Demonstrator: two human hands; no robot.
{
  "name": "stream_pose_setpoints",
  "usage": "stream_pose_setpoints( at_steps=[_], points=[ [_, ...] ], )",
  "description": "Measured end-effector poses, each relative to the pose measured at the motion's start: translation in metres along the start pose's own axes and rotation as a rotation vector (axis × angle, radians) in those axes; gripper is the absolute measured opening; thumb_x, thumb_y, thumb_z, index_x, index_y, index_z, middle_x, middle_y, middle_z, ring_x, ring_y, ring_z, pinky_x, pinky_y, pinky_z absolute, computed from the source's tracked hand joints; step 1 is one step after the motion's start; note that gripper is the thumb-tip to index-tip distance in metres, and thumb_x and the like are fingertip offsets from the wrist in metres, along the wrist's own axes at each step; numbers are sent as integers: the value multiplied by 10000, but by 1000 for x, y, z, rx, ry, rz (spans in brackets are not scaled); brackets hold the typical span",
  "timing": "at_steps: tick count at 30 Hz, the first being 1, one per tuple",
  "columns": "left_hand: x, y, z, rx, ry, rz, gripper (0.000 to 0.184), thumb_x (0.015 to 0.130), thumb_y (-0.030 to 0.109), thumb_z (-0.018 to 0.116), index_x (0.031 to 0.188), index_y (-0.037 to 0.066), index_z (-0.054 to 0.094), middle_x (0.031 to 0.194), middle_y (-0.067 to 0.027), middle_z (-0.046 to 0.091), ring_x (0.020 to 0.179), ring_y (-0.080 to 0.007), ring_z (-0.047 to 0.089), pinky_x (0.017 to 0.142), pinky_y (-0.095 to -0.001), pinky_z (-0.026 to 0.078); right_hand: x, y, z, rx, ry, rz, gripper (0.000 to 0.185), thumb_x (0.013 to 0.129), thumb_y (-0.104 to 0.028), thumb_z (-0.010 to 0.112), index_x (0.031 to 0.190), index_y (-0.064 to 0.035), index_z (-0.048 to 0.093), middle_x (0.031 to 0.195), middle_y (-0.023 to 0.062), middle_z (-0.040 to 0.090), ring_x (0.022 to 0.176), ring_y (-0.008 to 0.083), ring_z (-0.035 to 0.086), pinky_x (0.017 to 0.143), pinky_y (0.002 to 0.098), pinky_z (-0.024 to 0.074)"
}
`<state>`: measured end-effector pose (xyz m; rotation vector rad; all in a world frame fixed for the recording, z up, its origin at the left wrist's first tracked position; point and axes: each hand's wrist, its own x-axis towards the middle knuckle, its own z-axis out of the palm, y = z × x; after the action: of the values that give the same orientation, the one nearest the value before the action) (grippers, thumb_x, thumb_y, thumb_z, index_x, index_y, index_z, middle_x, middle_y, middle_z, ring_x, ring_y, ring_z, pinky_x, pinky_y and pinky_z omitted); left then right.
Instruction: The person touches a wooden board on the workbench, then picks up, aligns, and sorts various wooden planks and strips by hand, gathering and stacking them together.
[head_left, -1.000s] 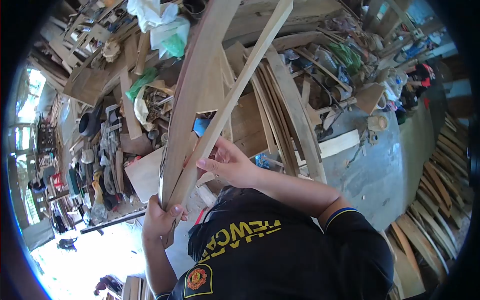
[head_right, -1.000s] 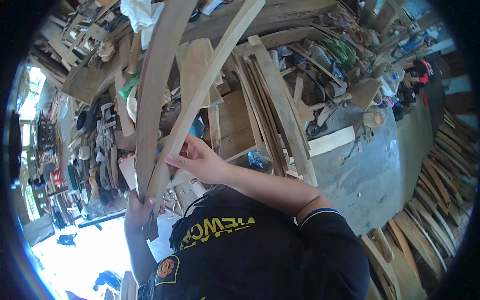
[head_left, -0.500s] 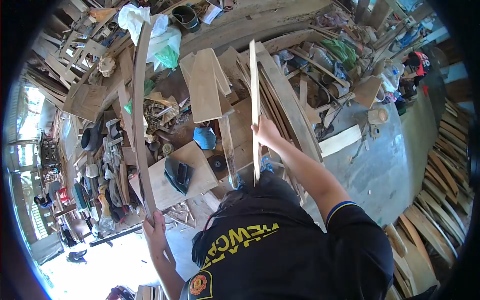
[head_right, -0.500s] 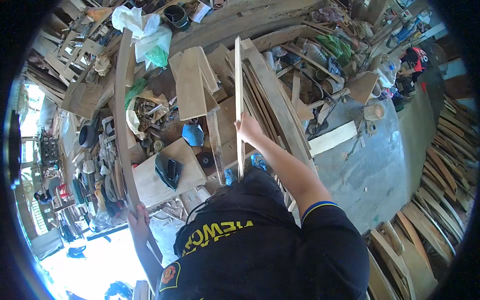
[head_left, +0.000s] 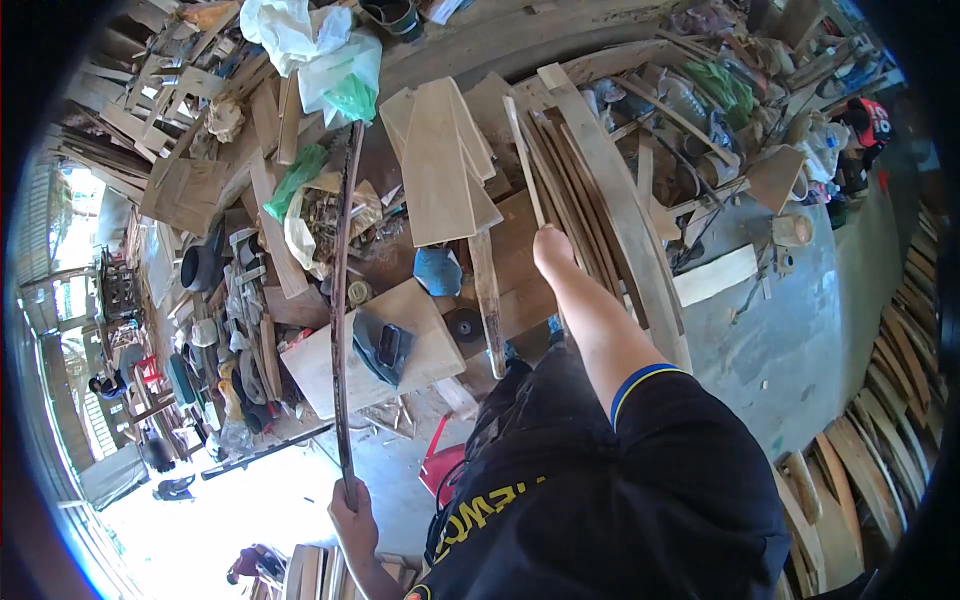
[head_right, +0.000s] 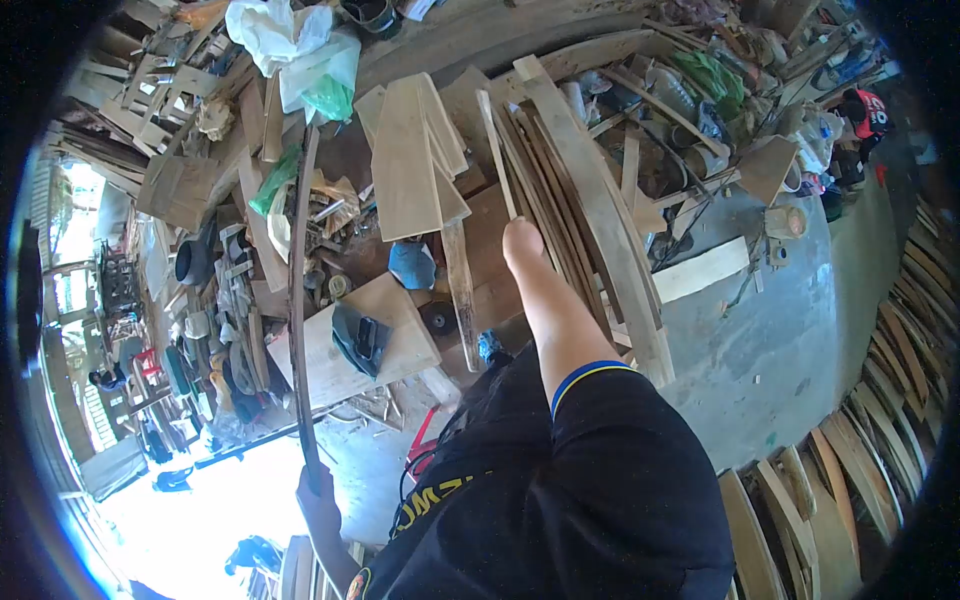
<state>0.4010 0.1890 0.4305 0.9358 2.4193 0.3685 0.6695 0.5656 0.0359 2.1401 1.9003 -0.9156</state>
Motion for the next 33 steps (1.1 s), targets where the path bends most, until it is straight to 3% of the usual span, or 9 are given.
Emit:
stream_pose_setpoints(
  at_steps=[1,5,9,26,27,28,30,32,33],
  points=[
    [-2,4,1,0,-8,-32,336,1006,323,609,919,-2,597,640,-54,500,588,-127,437,552,-329,364,7,5,10,37,53,-2,220,989,-104,487,1088,32,629,996,224,740,943,345,740,787,456,620],
    [-1,-16,8,-77,-27,-90,308,1010,292,604,935,-6,600,655,-54,519,602,-120,457,560,-320,375,-3,8,-7,-179,-147,-15,265,979,-139,530,1064,-67,770,1111,134,746,1049,303,722,834,417,610],
    [6,-23,13,-170,-16,-130,319,1012,307,602,946,-5,603,665,-43,528,615,-111,464,567,-311,382,-12,15,-2,-177,-166,-14,273,972,-133,521,1051,-39,764,1124,180,732,1080,323,708,870,433,602],
    [19,2,11,-114,-15,37,347,1019,348,596,953,7,607,667,-40,538,616,-111,484,567,-304,383,-51,7,-7,-282,-65,-176,238,939,-202,591,964,-54,775,1026,168,751,977,325,734,815,427,605],
    [22,6,11,-119,-18,40,347,1019,348,596,953,7,607,667,-40,538,616,-111,484,567,-304,383,-61,7,-9,-222,-138,-216,286,926,-276,619,953,-33,766,980,193,745,946,360,728,807,451,597],
    [24,10,10,-101,-43,47,362,1018,359,594,953,3,607,657,-45,532,609,-115,480,563,-310,382,-83,-2,-25,-191,-226,-201,241,913,-238,637,964,-42,767,1016,195,745,969,335,732,787,430,601],
    [30,16,13,-89,-73,57,376,1017,370,593,953,0,606,646,-51,526,603,-118,476,559,-316,382,-130,-8,-52,-3,-358,-352,344,948,-357,646,968,-34,762,1004,174,752,890,306,742,730,417,607],
    [40,21,19,-11,-112,126,404,1005,391,604,965,-9,636,634,-63,554,584,-128,493,558,-326,397,-173,-18,-72,521,-767,-345,382,973,-400,661,1152,-67,710,981,101,764,765,185,725,616,331,592],
    [45,24,23,-14,-121,132,404,1005,391,604,965,-9,636,634,-63,554,584,-128,493,558,-326,397,-199,-29,-94,694,-910,-423,382,1005,-314,636,1312,-87,612,1046,120,739,837,177,701,707,315,606]
  ],
)
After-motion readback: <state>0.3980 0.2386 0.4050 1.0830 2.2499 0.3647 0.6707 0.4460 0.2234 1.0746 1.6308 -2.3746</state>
